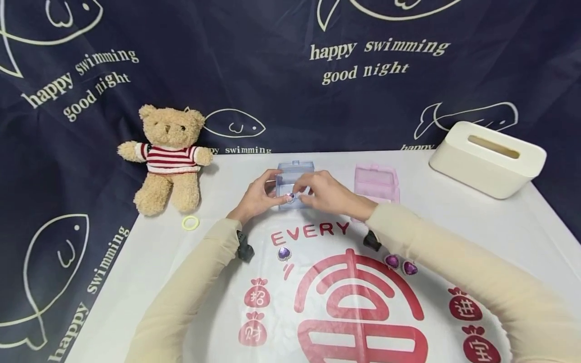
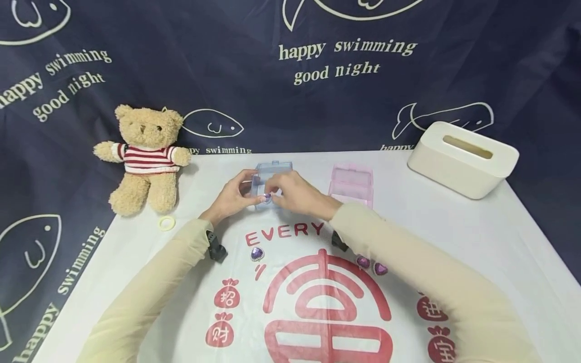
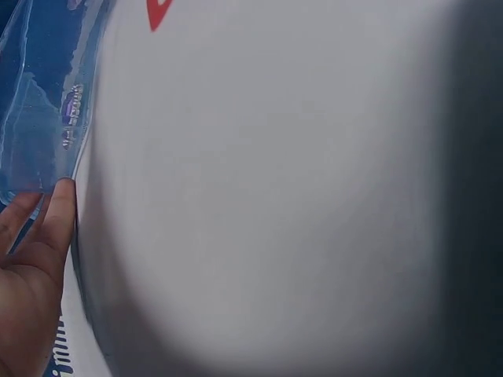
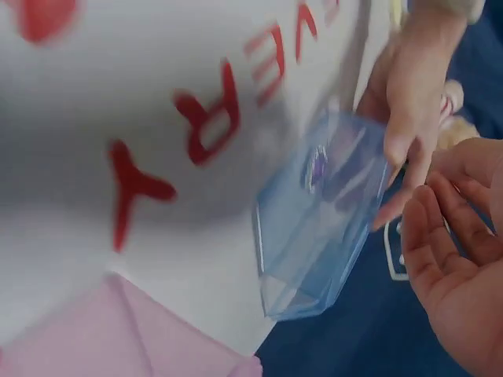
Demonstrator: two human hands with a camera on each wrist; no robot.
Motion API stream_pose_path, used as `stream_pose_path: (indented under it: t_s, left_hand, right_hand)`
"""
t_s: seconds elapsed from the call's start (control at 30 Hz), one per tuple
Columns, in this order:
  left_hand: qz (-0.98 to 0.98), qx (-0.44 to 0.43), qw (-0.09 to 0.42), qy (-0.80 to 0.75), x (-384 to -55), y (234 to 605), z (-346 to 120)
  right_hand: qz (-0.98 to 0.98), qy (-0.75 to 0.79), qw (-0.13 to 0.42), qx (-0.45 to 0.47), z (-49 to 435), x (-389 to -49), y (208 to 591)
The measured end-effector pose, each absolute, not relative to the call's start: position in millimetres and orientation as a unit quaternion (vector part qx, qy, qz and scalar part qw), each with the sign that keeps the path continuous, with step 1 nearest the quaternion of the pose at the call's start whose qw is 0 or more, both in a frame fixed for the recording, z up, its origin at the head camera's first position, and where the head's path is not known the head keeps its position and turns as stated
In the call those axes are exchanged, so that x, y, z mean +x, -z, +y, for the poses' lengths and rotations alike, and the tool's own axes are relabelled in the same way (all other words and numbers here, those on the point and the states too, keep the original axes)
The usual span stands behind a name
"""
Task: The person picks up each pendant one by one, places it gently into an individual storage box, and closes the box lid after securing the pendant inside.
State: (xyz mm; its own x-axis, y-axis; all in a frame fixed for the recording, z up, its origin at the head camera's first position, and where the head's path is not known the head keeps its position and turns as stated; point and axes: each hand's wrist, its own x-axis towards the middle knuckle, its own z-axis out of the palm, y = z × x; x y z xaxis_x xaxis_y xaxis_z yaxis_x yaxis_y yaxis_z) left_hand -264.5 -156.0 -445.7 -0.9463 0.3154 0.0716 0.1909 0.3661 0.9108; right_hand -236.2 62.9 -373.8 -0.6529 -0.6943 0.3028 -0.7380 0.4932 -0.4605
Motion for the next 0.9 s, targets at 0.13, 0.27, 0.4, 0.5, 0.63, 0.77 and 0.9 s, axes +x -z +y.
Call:
stream_pose_path:
  t_s: [0.13, 0.27, 0.4, 0.5, 0.63, 0.77, 0.9]
  left_hand:
    - [0.819, 0.153, 0.059, -0.55, -261.2, 447.1, -156.6]
    - [0.809, 0.153, 0.051, -0.566, -260.7, 446.8, -158.2]
    - [0.816, 0.147, 0.049, -0.556, -261.5, 447.8, -159.9]
    - [0.822, 0.147, 0.052, -0.549, -262.1, 449.2, -159.8]
    - [0.819, 0.149, 0.051, -0.553, -262.7, 449.3, -158.2]
    - [0.815, 0.149, 0.052, -0.557, -263.4, 448.5, -156.7]
    - [0.817, 0.146, 0.056, -0.555, -264.0, 448.2, -155.4]
  right_hand:
    - [-0.847, -0.29, 0.019, 0.445, 65.7, -208.3, 379.0]
    - [-0.832, -0.288, 0.0, 0.474, 60.6, -183.6, 387.8]
    - [-0.83, -0.262, -0.041, 0.491, 51.6, -162.7, 398.8]
    - [-0.835, -0.227, -0.065, 0.496, 45.3, -151.6, 406.8]
    - [-0.842, -0.194, -0.063, 0.499, 39.6, -145.5, 416.0]
    - [-0.844, -0.188, -0.061, 0.499, 36.9, -145.3, 422.6]
    - [-0.844, -0.187, -0.053, 0.501, 36.3, -145.9, 426.3]
